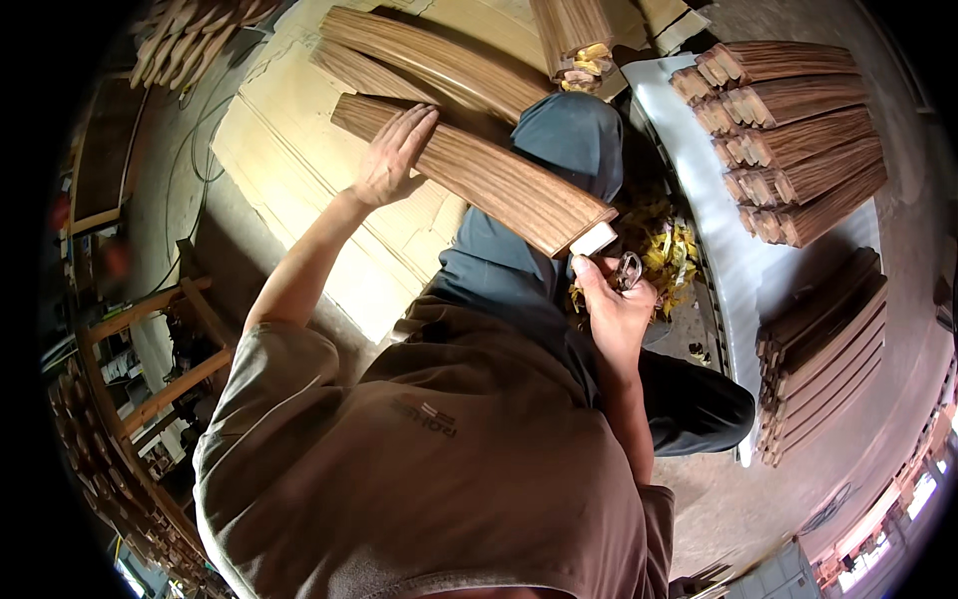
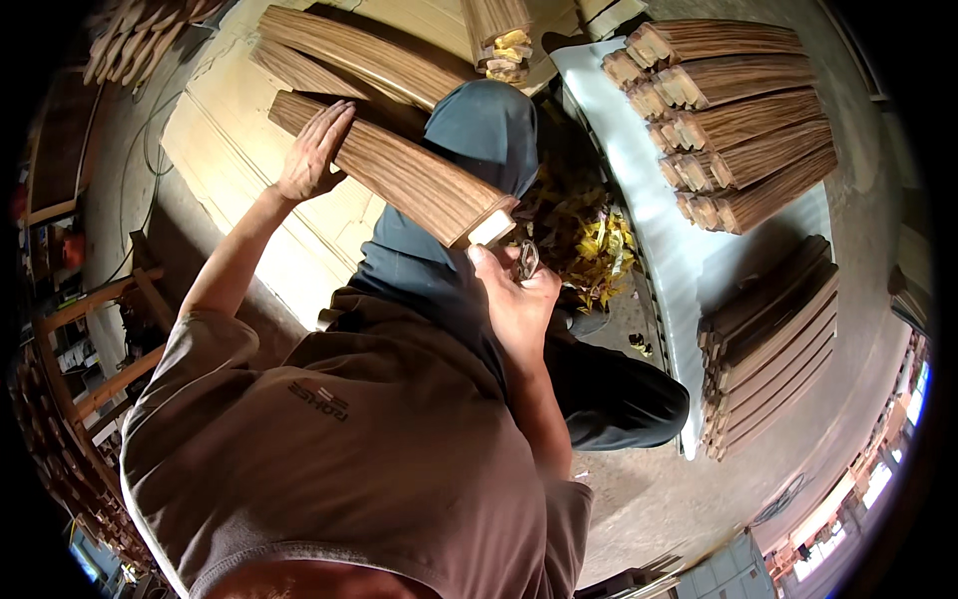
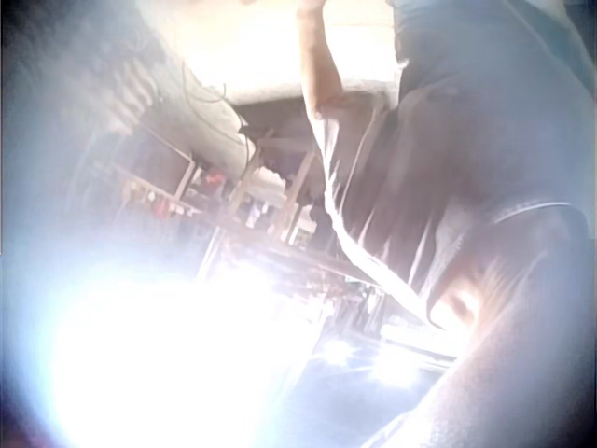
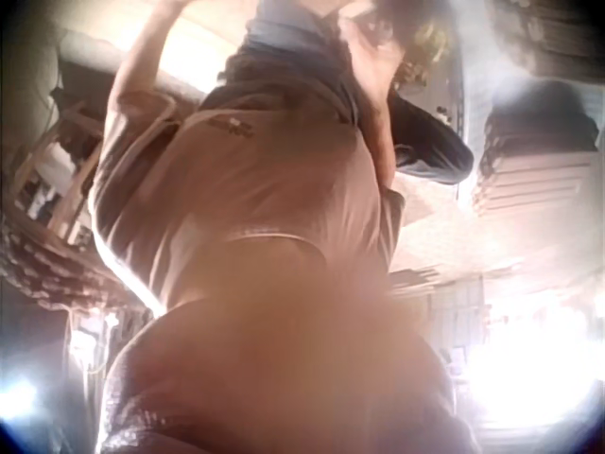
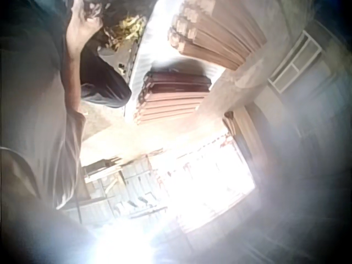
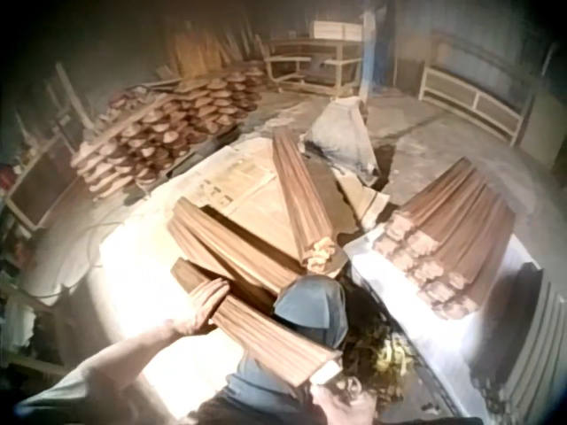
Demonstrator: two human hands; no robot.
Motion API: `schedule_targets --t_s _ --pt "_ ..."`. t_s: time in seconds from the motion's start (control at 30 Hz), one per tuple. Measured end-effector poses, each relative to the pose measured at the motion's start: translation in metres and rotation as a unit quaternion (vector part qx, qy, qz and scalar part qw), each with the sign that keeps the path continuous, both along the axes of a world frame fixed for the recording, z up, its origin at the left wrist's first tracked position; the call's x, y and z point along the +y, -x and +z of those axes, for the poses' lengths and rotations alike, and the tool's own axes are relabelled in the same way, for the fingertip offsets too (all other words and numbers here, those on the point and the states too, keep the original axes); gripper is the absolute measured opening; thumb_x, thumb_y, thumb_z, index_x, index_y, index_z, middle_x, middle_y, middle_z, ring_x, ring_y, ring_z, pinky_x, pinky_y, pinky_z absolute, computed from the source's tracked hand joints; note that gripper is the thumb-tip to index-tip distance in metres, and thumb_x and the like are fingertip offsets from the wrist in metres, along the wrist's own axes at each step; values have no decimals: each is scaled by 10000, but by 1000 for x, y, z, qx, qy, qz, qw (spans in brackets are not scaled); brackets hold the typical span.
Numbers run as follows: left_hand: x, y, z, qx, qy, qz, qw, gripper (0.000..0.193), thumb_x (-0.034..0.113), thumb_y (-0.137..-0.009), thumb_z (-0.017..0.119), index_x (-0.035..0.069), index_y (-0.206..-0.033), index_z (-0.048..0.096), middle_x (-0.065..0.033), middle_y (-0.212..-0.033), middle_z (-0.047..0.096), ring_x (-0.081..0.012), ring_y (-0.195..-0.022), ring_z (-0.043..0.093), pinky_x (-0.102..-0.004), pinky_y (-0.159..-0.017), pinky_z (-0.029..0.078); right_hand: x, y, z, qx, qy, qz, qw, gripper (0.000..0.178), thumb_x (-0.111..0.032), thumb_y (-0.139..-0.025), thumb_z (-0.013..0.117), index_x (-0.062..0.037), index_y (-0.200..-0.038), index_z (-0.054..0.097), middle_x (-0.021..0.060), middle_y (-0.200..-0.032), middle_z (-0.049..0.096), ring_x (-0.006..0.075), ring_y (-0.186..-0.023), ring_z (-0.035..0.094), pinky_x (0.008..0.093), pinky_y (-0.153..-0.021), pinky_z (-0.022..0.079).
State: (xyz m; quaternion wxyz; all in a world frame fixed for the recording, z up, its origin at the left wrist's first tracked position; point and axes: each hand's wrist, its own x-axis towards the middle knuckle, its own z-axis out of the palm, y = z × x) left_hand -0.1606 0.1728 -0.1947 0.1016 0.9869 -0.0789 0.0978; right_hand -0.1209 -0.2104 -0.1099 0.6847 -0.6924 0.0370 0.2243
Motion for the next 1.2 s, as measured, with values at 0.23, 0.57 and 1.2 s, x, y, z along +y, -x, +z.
schedule_targets --t_s 0.23,0.57,1.2 --pt "16 -21 -1 79 11 -13 997 985 40 -640 759 73 -1540 361 -219 -1457 495 -404 -1375 458 -492 -1193 351 7 5 -8 142 -125 -29 981 91 -41 -927 704 28 -976 670 71 -777 664 75 -616 526 240 -526 387" --pt "1 -12 4 73 36 -26 996 848 -8 -621 703 -2 -1435 463 -281 -1386 499 -492 -1315 440 -561 -1162 338 -62 -47 -47 -276 183 -72 941 128 -100 -785 737 -23 -775 635 150 -718 681 351 -642 680 421 -609 552" --pt "4 -44 152 560 321 54 762 1089 98 -495 925 -57 -1463 450 -166 -1294 621 -251 -1222 553 -343 -1054 436 -171 -85 -20 -134 197 -122 963 195 -148 -978 668 39 -992 720 55 -833 737 119 -680 610 297 -636 509"
